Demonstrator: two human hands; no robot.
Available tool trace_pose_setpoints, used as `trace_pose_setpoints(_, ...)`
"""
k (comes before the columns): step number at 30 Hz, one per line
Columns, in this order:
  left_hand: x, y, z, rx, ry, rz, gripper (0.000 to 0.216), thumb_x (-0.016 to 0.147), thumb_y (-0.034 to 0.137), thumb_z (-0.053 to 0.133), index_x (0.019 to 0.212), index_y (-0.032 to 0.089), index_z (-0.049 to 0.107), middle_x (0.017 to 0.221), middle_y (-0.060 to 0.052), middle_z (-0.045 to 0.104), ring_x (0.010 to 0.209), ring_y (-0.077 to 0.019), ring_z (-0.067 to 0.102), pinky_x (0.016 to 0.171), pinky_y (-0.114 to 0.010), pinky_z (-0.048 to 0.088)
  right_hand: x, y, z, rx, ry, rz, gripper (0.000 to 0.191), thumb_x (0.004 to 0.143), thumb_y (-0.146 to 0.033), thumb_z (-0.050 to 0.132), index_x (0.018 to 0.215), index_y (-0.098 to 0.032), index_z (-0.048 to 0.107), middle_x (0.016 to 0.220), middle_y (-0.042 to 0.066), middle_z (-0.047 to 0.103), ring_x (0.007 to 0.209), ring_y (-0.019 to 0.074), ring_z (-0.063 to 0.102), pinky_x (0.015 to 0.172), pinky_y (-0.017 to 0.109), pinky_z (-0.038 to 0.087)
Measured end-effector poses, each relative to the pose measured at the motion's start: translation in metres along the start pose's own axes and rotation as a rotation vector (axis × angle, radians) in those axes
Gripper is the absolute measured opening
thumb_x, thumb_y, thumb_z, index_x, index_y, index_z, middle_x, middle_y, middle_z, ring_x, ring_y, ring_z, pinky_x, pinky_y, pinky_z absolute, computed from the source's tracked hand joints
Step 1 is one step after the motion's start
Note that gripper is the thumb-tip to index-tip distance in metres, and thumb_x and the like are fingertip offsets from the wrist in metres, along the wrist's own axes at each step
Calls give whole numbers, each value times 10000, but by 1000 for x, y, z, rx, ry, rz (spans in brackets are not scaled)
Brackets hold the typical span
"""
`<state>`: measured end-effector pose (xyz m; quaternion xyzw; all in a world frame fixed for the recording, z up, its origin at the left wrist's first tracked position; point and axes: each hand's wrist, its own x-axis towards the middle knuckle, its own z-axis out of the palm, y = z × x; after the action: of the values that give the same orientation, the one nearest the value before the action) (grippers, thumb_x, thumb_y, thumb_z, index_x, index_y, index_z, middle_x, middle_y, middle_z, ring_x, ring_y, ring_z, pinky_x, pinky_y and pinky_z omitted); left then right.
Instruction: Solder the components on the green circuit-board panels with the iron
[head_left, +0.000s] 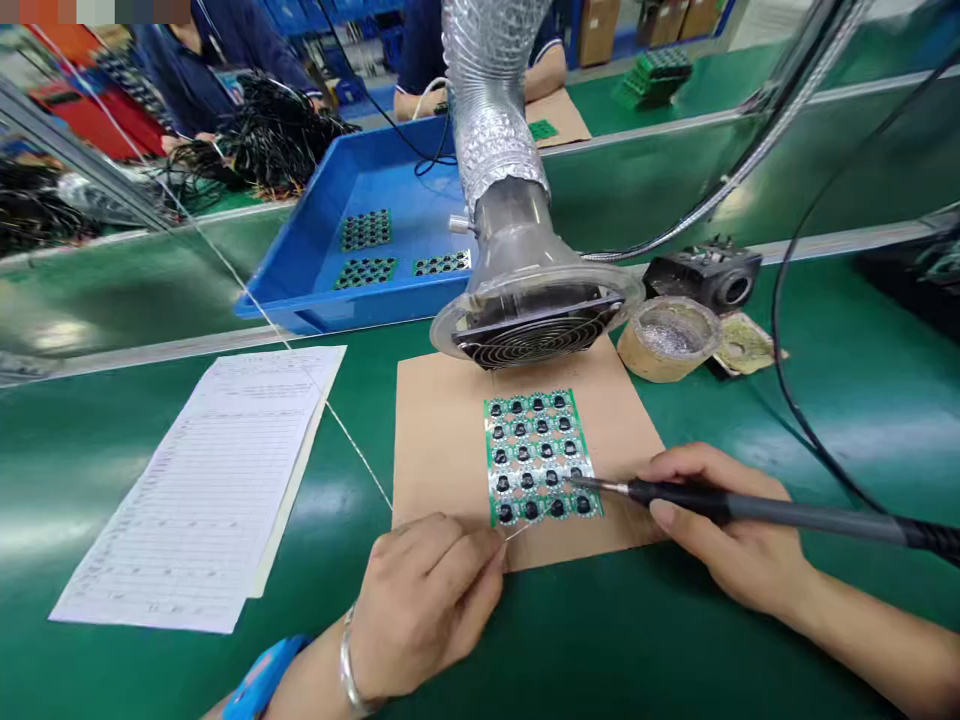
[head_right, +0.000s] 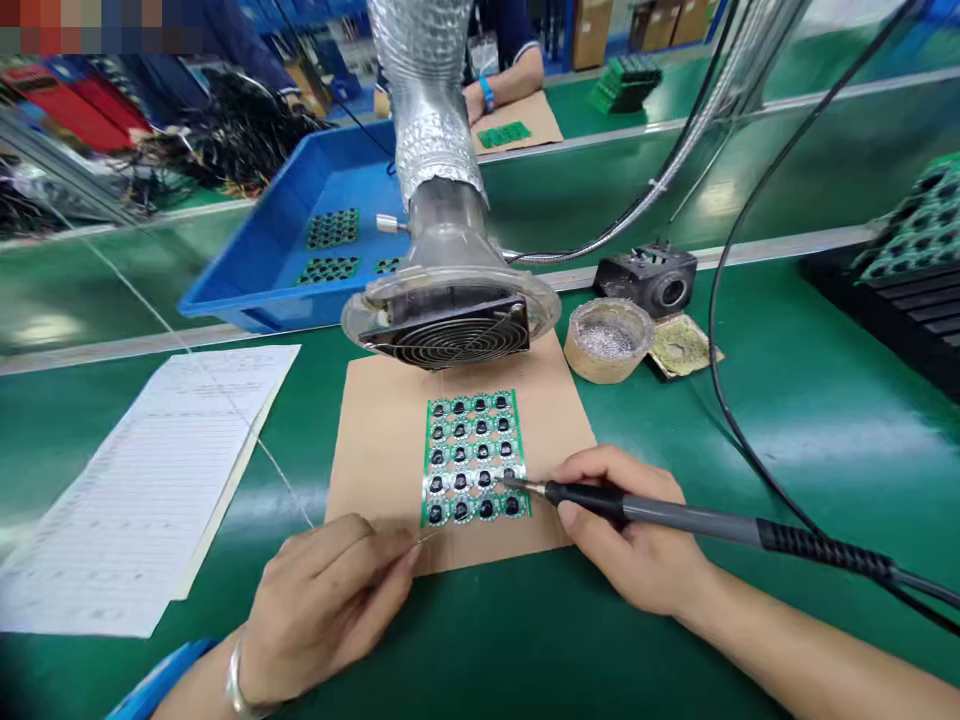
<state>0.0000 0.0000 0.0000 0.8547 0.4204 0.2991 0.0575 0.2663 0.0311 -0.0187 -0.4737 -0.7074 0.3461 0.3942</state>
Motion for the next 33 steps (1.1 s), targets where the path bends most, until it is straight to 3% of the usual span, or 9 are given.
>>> trace_pose_setpoints(4,-1,0,0,-27,16,8,100,729,71,603,809,128,586,648,-1,582,542,-85,460,489,-224,353,-2,0,-2,26,47,-15,214,765,-97,540,898,-264,551,740,-21,613,627,117,590,512,187,452)
trace_pose_setpoints(24,-4,-2,3,41,-21,-8,77,748,123,605,814,160,590,583,13,533,509,-95,447,465,-234,333,-1,-1,-2,10,-24,-12,183,764,-96,540,883,-233,558,714,-14,598,571,108,529,500,206,427)
trace_pose_setpoints(33,4,4,-1,0,-4,-17,63,752,99,576,795,145,585,581,13,524,500,-83,445,461,-221,327,1,-2,-7,114,42,28,158,764,-129,552,867,-245,582,714,-15,605,587,113,534,505,205,421)
